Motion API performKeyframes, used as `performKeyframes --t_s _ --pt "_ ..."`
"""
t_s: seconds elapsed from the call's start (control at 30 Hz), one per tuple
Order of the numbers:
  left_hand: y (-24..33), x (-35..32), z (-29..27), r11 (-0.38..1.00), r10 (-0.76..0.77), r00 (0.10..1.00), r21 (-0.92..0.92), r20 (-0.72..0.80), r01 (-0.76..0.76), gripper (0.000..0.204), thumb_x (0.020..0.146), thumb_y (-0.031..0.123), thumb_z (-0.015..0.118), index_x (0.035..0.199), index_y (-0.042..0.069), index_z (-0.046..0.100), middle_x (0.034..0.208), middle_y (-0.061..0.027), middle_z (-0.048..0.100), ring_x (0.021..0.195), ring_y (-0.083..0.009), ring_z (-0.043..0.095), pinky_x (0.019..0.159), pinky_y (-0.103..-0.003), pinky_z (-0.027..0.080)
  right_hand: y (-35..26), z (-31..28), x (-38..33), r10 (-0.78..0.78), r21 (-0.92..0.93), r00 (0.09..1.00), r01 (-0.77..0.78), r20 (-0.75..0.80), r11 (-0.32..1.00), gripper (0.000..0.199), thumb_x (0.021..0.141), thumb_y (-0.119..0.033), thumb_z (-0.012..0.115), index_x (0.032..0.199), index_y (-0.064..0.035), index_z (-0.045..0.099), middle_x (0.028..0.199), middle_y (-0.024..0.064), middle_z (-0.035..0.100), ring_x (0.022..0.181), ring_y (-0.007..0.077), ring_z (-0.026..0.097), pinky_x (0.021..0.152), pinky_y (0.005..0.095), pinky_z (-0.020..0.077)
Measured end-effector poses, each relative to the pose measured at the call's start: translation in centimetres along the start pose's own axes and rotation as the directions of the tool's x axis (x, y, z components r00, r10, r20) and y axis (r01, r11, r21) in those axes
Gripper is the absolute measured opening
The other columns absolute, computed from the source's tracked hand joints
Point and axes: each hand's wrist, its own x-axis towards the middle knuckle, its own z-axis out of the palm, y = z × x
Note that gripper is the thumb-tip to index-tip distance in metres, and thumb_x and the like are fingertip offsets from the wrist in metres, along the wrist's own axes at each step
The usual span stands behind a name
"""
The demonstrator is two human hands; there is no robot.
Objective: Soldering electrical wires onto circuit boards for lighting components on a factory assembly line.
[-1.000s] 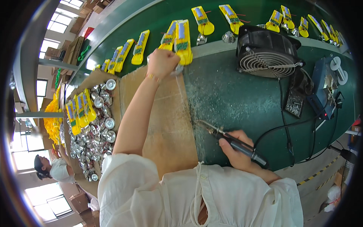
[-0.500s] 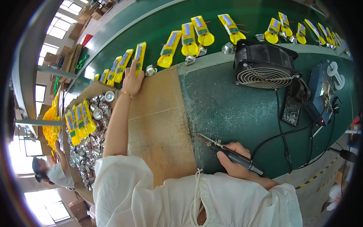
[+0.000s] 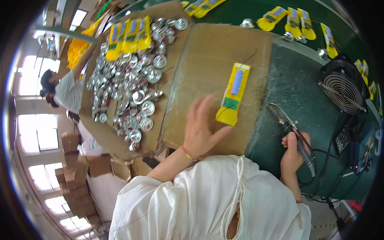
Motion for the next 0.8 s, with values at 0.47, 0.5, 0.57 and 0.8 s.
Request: performKeyframes --t_s 0.47,0.5,0.57,0.8 --pt "-14.1 1.3 -3.0 0.738 -0.396 0.638 0.185 -0.66 0.649 0.088 0.064 0.053 0.069 0.13 0.008 0.033 0.133 -0.0142 0.035 0.128 -0.0352 0.023 0.093 -0.068 0.0 0.0 0.0 -0.9 0.006 0.062 0.999 -0.009 0.044 0.998 0.016 0.081 -0.012 0.061 0.089 0.0002 0.054 0.066 0.0049 0.056 0.056 0.0087 0.053 0.05 0.0184 0.04" --pt "-13.9 1.6 -3.0 0.77 -0.389 0.666 0.173 -0.637 0.615 0.083 0.068 0.05 0.067 0.131 0.008 0.032 0.135 -0.0146 0.032 0.128 -0.0347 0.023 0.096 -0.065 0.001 0.0 0.0 -0.9 0.005 0.062 0.999 -0.007 0.031 0.998 0.016 0.081 -0.012 0.061 0.089 0.0002 0.054 0.066 0.0049 0.056 0.056 0.0087 0.053 0.05 0.0184 0.04" --pt "-12.8 2.4 -2.3 0.861 -0.233 0.749 0.226 -0.62 0.455 0.078 0.072 0.045 0.066 0.131 0.008 0.032 0.137 -0.016 0.028 0.128 -0.0335 0.024 0.098 -0.062 0.003 0.0 0.0 -1.0 0.001 0.046 0.999 -0.003 0.047 0.999 0.016 0.081 -0.012 0.061 0.089 0.0006 0.054 0.066 0.0051 0.057 0.056 0.009 0.053 0.05 0.0185 0.0403" --pt "-7.8 3.0 -0.3 0.976 0.09 0.93 0.219 -0.357 -0.01 0.07 0.065 0.024 0.073 0.127 0.011 0.04 0.136 -0.0187 0.028 0.124 -0.0352 0.027 0.098 -0.048 0.021 -0.2 0.2 -0.8 0.008 0.002 0.999 -0.008 0.037 1.0 0.017 0.081 -0.012 0.061 0.089 0.0011 0.054 0.065 0.0064 0.057 0.055 0.0088 0.053 0.05 0.0188 0.0405"
